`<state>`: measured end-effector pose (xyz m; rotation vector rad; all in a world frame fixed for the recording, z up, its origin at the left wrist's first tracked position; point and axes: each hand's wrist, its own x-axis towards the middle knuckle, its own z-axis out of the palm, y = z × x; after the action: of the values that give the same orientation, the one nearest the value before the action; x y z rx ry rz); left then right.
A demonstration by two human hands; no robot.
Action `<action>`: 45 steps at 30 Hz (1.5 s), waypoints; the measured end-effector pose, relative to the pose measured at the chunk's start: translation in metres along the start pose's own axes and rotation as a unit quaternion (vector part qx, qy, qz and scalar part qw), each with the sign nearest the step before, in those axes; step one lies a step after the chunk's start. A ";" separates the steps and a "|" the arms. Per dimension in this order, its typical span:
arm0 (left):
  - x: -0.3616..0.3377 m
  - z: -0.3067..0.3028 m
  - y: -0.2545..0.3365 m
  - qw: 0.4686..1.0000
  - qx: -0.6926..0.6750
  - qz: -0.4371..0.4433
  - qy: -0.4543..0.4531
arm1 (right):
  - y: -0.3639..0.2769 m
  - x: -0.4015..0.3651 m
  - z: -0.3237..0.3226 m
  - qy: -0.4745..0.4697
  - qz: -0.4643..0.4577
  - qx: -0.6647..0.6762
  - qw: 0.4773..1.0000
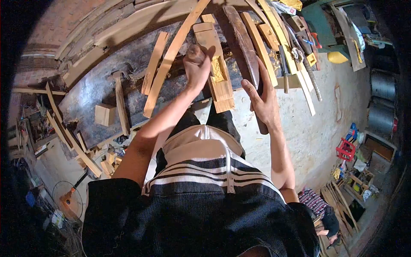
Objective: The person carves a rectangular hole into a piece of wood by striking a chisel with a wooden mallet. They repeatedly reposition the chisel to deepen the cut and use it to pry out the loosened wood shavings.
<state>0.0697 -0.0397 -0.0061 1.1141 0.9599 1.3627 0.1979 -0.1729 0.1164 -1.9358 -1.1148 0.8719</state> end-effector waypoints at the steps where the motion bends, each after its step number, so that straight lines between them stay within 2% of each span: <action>1: -0.002 0.003 0.003 1.000 -0.015 -0.023 -0.013 | -0.004 0.000 0.000 -0.005 -0.018 0.028 0.999; 2: -0.005 0.007 0.006 0.998 -0.029 -0.046 -0.026 | -0.013 0.000 0.000 -0.011 -0.035 0.055 0.998; 4: -0.006 0.008 0.012 0.999 0.023 0.031 -0.025 | -0.039 -0.005 -0.003 -0.024 -0.024 0.109 0.993; 5: -0.001 0.006 0.009 0.990 0.135 0.027 -0.022 | -0.049 -0.006 -0.005 -0.005 -0.088 0.105 0.991; 6: -0.004 0.007 0.007 0.990 0.136 0.027 -0.024 | -0.059 -0.007 -0.006 0.013 -0.153 0.099 0.983; 7: -0.007 0.011 0.013 0.998 0.054 0.019 -0.017 | -0.068 -0.008 -0.006 0.025 -0.197 0.102 0.975; 8: -0.007 0.013 0.018 0.999 -0.029 0.011 -0.009 | -0.068 -0.005 -0.005 0.025 -0.198 0.102 0.975; 9: 0.000 0.009 -0.004 0.993 0.058 0.092 -0.053 | -0.065 0.001 -0.002 0.053 -0.301 0.006 0.952; 10: -0.007 0.014 -0.011 0.996 -0.083 0.016 -0.005 | -0.061 0.005 0.001 0.079 -0.397 -0.090 0.910; 11: -0.004 0.006 -0.016 0.961 0.176 0.210 -0.043 | -0.053 0.002 0.008 0.008 -0.274 -0.120 0.954; 12: 0.001 -0.002 -0.021 0.822 0.417 0.380 -0.073 | -0.051 0.007 0.007 -0.106 -0.120 -0.256 0.953; 13: -0.003 0.001 -0.006 0.978 0.144 0.115 -0.101 | -0.050 0.007 0.007 -0.095 -0.149 -0.263 0.949; 14: 0.002 0.003 -0.014 0.978 0.143 0.119 -0.095 | -0.051 0.011 0.008 -0.083 -0.182 -0.270 0.942; 16: 0.006 0.000 -0.024 0.971 0.186 0.119 -0.094 | -0.060 0.007 0.008 -0.064 -0.205 -0.200 0.956; 17: -0.006 0.004 -0.024 0.996 -0.047 0.015 -0.077 | -0.063 0.004 0.009 -0.042 -0.217 -0.170 0.960; 18: -0.009 0.002 -0.022 0.976 -0.187 -0.087 -0.069 | -0.069 0.002 0.009 -0.019 -0.261 -0.113 0.959; 20: -0.014 0.014 0.005 0.979 -0.193 0.009 -0.060 | -0.062 0.003 0.014 0.016 -0.293 -0.102 0.950; 21: -0.007 0.005 -0.022 0.994 -0.028 0.047 -0.092 | -0.063 0.006 0.012 -0.060 -0.179 -0.192 0.963; 22: 0.000 -0.003 -0.050 0.979 0.139 0.084 -0.120 | -0.065 0.009 0.010 -0.132 -0.059 -0.275 0.951; 23: -0.008 0.005 0.002 1.000 -0.021 0.009 -0.018 | -0.051 0.013 0.011 -0.117 -0.084 -0.243 0.959; 24: 0.000 -0.001 0.003 0.999 -0.022 0.016 -0.016 | -0.040 0.016 0.010 -0.114 -0.091 -0.244 0.959; 26: 0.008 -0.028 -0.005 0.990 -0.078 -0.112 -0.018 | -0.018 0.015 0.013 -0.075 -0.091 -0.171 0.978; 27: 0.010 -0.026 -0.015 0.989 -0.025 -0.102 0.107 | -0.010 0.012 0.014 -0.061 -0.090 -0.139 0.984; 28: 0.012 -0.019 0.001 0.967 0.019 -0.174 0.182 | -0.003 0.009 0.014 -0.059 -0.087 -0.140 0.985; 30: 0.027 -0.031 -0.039 0.957 -0.102 -0.170 0.213 | 0.008 0.004 0.011 -0.058 -0.025 -0.082 0.995; 32: 0.030 -0.026 -0.031 0.947 -0.117 -0.186 0.236 | 0.010 -0.003 0.006 -0.064 0.008 -0.061 0.996; 34: 0.022 -0.022 -0.021 0.982 -0.066 -0.133 0.117 | 0.016 -0.008 0.004 -0.039 0.000 -0.030 0.999; 36: 0.007 0.000 -0.002 0.991 -0.046 -0.078 0.097 | 0.014 -0.012 -0.001 -0.038 0.024 -0.016 0.999; 39: -0.016 0.008 0.014 0.998 0.049 0.044 0.004 | 0.010 -0.016 -0.004 -0.016 0.017 -0.016 1.000; 40: -0.017 0.010 -0.001 0.997 0.063 0.023 -0.024 | 0.001 -0.017 -0.005 -0.011 0.002 -0.005 1.000; 42: -0.024 0.011 0.006 0.996 0.048 0.030 -0.063 | -0.017 -0.021 -0.006 -0.005 -0.012 0.010 1.000; 43: -0.025 0.009 0.009 0.994 0.041 0.042 -0.087 | -0.028 -0.024 -0.007 0.006 -0.061 -0.003 0.998; 44: -0.024 0.007 0.011 0.989 0.090 0.013 -0.115 | -0.037 -0.027 -0.008 0.018 -0.108 -0.018 0.994; 45: -0.026 0.007 0.011 0.987 0.056 0.069 -0.135 | -0.045 -0.030 -0.011 0.013 -0.153 -0.023 0.988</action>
<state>0.0735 -0.0669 0.0040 1.4337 0.7797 1.2385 0.1773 -0.1861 0.1652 -1.7451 -1.3823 0.6553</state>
